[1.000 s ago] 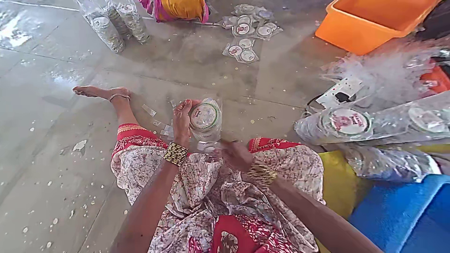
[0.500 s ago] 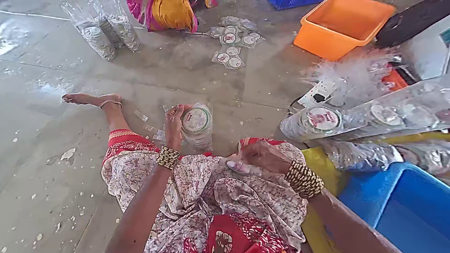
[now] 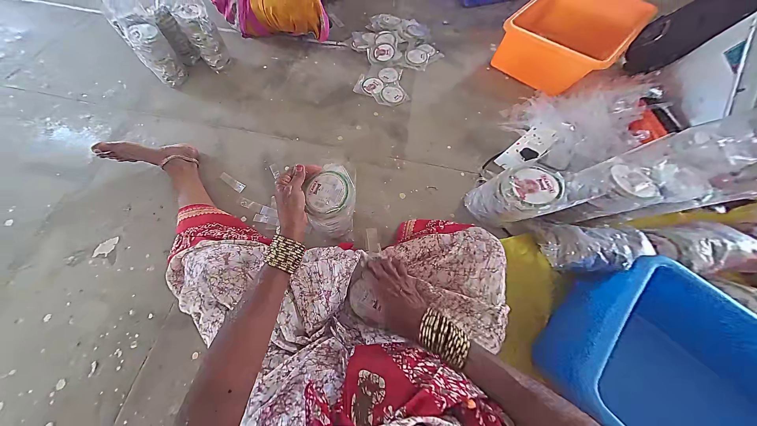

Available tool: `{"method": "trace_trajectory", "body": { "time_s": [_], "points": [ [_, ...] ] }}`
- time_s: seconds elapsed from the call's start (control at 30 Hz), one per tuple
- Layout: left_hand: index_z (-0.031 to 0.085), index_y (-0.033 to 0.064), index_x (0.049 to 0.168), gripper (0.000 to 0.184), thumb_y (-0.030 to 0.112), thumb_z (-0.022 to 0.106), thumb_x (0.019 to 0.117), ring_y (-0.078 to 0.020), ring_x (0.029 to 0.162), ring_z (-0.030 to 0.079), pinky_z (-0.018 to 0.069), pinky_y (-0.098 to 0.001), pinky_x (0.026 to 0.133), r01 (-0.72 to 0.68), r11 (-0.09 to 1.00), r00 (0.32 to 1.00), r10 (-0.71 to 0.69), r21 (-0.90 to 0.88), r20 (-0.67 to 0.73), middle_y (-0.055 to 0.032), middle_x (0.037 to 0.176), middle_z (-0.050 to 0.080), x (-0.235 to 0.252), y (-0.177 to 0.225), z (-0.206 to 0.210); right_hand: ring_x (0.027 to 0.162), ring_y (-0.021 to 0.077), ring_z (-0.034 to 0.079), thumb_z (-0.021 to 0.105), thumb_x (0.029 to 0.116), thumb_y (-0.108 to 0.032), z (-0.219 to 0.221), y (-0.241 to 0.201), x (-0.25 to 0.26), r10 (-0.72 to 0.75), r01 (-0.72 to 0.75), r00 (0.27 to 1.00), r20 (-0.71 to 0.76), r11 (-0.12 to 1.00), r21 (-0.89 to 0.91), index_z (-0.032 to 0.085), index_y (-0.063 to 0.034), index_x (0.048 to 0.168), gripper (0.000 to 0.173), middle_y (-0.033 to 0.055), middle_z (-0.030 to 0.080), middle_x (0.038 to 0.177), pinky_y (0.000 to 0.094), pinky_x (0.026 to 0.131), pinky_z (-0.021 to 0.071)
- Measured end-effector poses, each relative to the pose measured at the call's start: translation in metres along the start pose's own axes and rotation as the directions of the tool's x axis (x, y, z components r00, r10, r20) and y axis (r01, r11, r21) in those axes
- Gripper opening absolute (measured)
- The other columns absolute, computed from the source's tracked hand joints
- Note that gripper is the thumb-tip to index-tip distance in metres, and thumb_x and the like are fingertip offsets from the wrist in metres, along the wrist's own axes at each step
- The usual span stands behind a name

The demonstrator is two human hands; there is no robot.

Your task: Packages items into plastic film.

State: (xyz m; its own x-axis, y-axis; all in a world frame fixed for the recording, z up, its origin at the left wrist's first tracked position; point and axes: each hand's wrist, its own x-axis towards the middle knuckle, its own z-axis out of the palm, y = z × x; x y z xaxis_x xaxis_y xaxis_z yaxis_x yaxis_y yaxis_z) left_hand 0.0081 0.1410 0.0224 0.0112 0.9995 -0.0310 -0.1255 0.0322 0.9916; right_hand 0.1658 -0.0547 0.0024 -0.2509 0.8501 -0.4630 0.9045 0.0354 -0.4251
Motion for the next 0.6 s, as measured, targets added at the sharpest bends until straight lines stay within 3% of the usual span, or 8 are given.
{"method": "trace_trajectory", "body": {
  "time_s": [0.07, 0.13, 0.23, 0.37, 0.4, 0.5, 0.6],
  "points": [
    [0.070, 0.0040, 0.104, 0.038, 0.026, 0.040, 0.1111, -0.0081, 0.088, 0.068, 0.0556, -0.0305, 0.085, 0.020, 1.000, 0.997, -0.018, 0.022, -0.077, -0.0021, 0.097, 0.073, -0.002, 0.002, 0.003, 0.150, 0.0451, 0.031, 0.080, 0.0834, -0.042, 0.000, -0.007, -0.003, 0.042, -0.038, 0.990, 0.135, 0.999, -0.032, 0.045, 0.0024, 0.149, 0.086, 0.0265, 0.036, 0.160, 0.0645, 0.120, 0.0213],
    [0.070, 0.0003, 0.102, 0.036, 0.020, 0.041, 0.1105, -0.0109, 0.088, 0.067, 0.0548, -0.0325, 0.085, 0.024, 1.000, 0.992, -0.022, 0.018, -0.124, -0.0051, 0.095, 0.073, -0.005, 0.002, 0.005, 0.147, 0.0448, 0.034, 0.084, 0.0784, -0.042, 0.003, -0.005, -0.004, 0.063, -0.053, 0.984, 0.164, 0.997, -0.062, 0.044, 0.0019, 0.148, 0.092, 0.0265, 0.037, 0.158, 0.0617, 0.117, 0.0285],
    [0.070, -0.0008, 0.095, 0.034, 0.012, 0.041, 0.1091, -0.0107, 0.083, 0.068, 0.0559, -0.0301, 0.081, 0.040, 0.997, 0.985, -0.050, -0.064, -0.166, -0.0040, 0.087, 0.073, -0.014, 0.006, 0.007, 0.146, 0.0468, 0.035, 0.087, 0.0756, -0.041, 0.008, 0.000, -0.003, 0.035, -0.024, 0.986, 0.163, 0.998, -0.066, 0.036, 0.0017, 0.154, 0.103, 0.0284, 0.036, 0.158, 0.0628, 0.115, 0.0298],
    [0.068, -0.0027, 0.089, 0.036, 0.004, 0.038, 0.1077, -0.0128, 0.075, 0.071, 0.0594, -0.0295, 0.074, 0.081, 0.986, 0.990, -0.096, -0.147, -0.104, -0.0067, 0.078, 0.073, -0.028, 0.013, 0.008, 0.139, 0.0444, 0.047, 0.073, 0.0933, -0.024, -0.005, -0.004, -0.009, -0.011, -0.006, 0.978, 0.210, 0.997, 0.079, 0.048, 0.0025, 0.147, 0.066, 0.0278, 0.053, 0.145, 0.0611, 0.119, 0.0281],
    [0.068, -0.0035, 0.088, 0.037, 0.004, 0.037, 0.1078, -0.0131, 0.075, 0.071, 0.0593, -0.0294, 0.075, 0.101, 0.983, 0.990, -0.114, -0.156, -0.077, -0.0073, 0.078, 0.073, -0.031, 0.013, 0.006, 0.132, 0.0423, 0.054, 0.069, 0.0962, -0.023, -0.008, -0.004, -0.012, -0.047, 0.024, 0.980, 0.191, 0.993, 0.119, 0.057, 0.0014, 0.137, 0.049, 0.0257, 0.059, 0.137, 0.0600, 0.114, 0.0356],
    [0.068, -0.0044, 0.091, 0.036, 0.005, 0.038, 0.1088, -0.0134, 0.077, 0.072, 0.0599, -0.0292, 0.077, 0.178, 0.970, 0.984, -0.179, -0.165, 0.007, -0.0080, 0.080, 0.074, -0.032, 0.013, 0.000, 0.108, 0.0374, 0.067, 0.062, 0.0953, -0.014, -0.020, 0.006, -0.023, -0.212, 0.216, 0.976, -0.039, 0.954, 0.210, 0.071, -0.0004, 0.104, 0.019, 0.0193, 0.069, 0.113, 0.0576, 0.091, 0.0525],
    [0.069, -0.0033, 0.102, 0.022, 0.006, 0.049, 0.1055, -0.0129, 0.088, 0.071, 0.0586, -0.0298, 0.084, 0.167, 0.984, 0.977, -0.156, -0.064, 0.147, -0.0075, 0.093, 0.074, -0.029, 0.014, -0.010, 0.093, 0.0293, 0.073, 0.068, 0.0932, -0.015, -0.044, 0.012, -0.036, -0.234, 0.330, 0.903, -0.361, 0.915, 0.232, 0.075, -0.0045, 0.093, 0.013, 0.0126, 0.075, 0.098, 0.0539, 0.080, 0.0581]
  ]
}}
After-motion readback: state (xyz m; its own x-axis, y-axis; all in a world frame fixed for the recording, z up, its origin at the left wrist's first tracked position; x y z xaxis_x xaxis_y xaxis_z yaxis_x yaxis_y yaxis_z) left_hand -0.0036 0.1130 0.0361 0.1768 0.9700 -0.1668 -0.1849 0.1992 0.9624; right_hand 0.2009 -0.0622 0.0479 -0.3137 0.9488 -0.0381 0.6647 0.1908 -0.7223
